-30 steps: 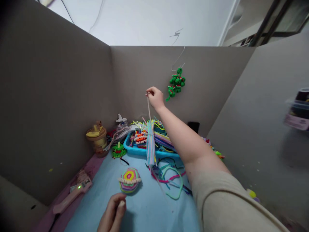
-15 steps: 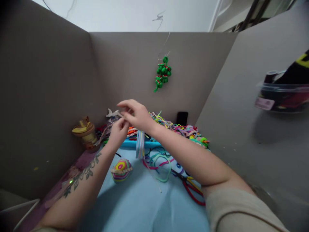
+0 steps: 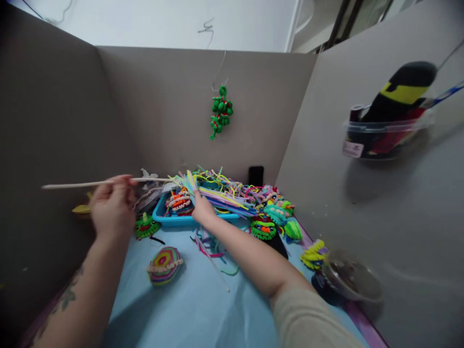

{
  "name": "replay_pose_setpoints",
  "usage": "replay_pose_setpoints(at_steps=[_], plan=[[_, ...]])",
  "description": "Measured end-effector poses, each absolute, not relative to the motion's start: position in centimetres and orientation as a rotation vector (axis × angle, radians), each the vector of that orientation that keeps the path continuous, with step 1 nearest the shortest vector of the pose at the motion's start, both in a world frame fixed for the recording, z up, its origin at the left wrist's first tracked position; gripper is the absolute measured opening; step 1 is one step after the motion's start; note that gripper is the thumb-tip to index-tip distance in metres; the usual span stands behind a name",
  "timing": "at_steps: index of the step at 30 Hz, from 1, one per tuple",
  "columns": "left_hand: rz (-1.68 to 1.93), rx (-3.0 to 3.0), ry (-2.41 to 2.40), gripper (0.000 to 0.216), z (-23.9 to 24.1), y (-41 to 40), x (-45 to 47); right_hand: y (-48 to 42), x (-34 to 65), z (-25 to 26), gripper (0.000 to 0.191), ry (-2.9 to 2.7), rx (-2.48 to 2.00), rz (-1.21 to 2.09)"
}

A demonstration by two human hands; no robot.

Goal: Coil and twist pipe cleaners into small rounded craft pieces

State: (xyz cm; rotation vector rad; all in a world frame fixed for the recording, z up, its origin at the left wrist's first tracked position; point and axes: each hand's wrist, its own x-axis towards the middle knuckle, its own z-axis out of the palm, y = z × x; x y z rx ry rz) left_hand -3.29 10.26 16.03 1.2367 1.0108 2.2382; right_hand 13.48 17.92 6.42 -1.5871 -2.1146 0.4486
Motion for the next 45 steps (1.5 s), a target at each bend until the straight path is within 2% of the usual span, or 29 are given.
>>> replay_pose_setpoints(at_steps=[4, 6, 9, 12, 16, 18, 22, 27, 30, 32, 34, 36, 41, 45], plan=[[2.38, 1.051, 0.879, 0.01, 17.7, 7.8, -5.8, 20.5, 17.7, 9.1, 0.063, -2.25, -1.513, 0.19], [2.286, 0.987, 0.863, 0.007, 16.8, 7.0, -6.0, 22.2, 19.8, 10.3, 0.059, -2.375, -1.515, 0.02], [2.174, 0.87, 0.906, 0.016, 13.9, 6.0, -5.6, 24.2, 21.1, 10.5, 0.05, -2.659, -1.498, -0.075], [2.071, 0.722, 0.983, 0.024, 10.5, 4.6, -5.1, 25.0, 20.0, 8.5, 0.067, -2.695, -1.59, 0.009], [1.974, 0.553, 1.074, 0.032, 6.8, 2.2, -4.7, 25.1, 16.8, 5.1, 0.093, -2.47, -1.845, -0.103], [1.973, 0.498, 1.087, 0.031, 5.5, 1.3, -4.6, 25.4, 15.8, 4.2, 0.095, -2.389, -1.952, -0.088], [1.967, 0.488, 1.109, 0.031, 3.7, 0.6, -4.6, 27.2, 16.7, 5.4, 0.072, -2.319, -2.023, 0.003], [1.925, 0.511, 1.101, 0.031, 3.0, 0.6, -4.8, 30.2, 20.1, 10.2, 0.05, -2.28, -2.022, -0.084], [1.893, 0.51, 1.093, 0.033, 3.0, 0.6, -4.7, 30.4, 20.8, 11.2, 0.039, -2.294, -1.987, -0.149], [1.846, 0.523, 1.104, 0.035, 3.0, 0.5, -4.5, 29.6, 20.6, 10.3, 0.053, -2.319, -1.978, -0.149], [1.793, 0.541, 1.115, 0.037, 3.0, 0.4, -4.3, 28.3, 20.3, 8.8, 0.088, -2.407, -1.973, -0.033], [1.745, 0.571, 1.109, 0.04, 2.8, 0.3, -4.1, 27.1, 20.2, 7.9, 0.098, -2.513, -1.903, 0.161], [1.662, 0.728, 1.091, 0.042, 2.1, 0.0, -3.3, 23.0, 20.4, 10.9, 0.057, -2.315, -1.66, 0.145], [1.687, 0.823, 1.043, 0.04, 2.3, -0.7, -2.4, 14.7, 20.1, 12.4, 0.04, -2.153, -1.299, 0.247]])
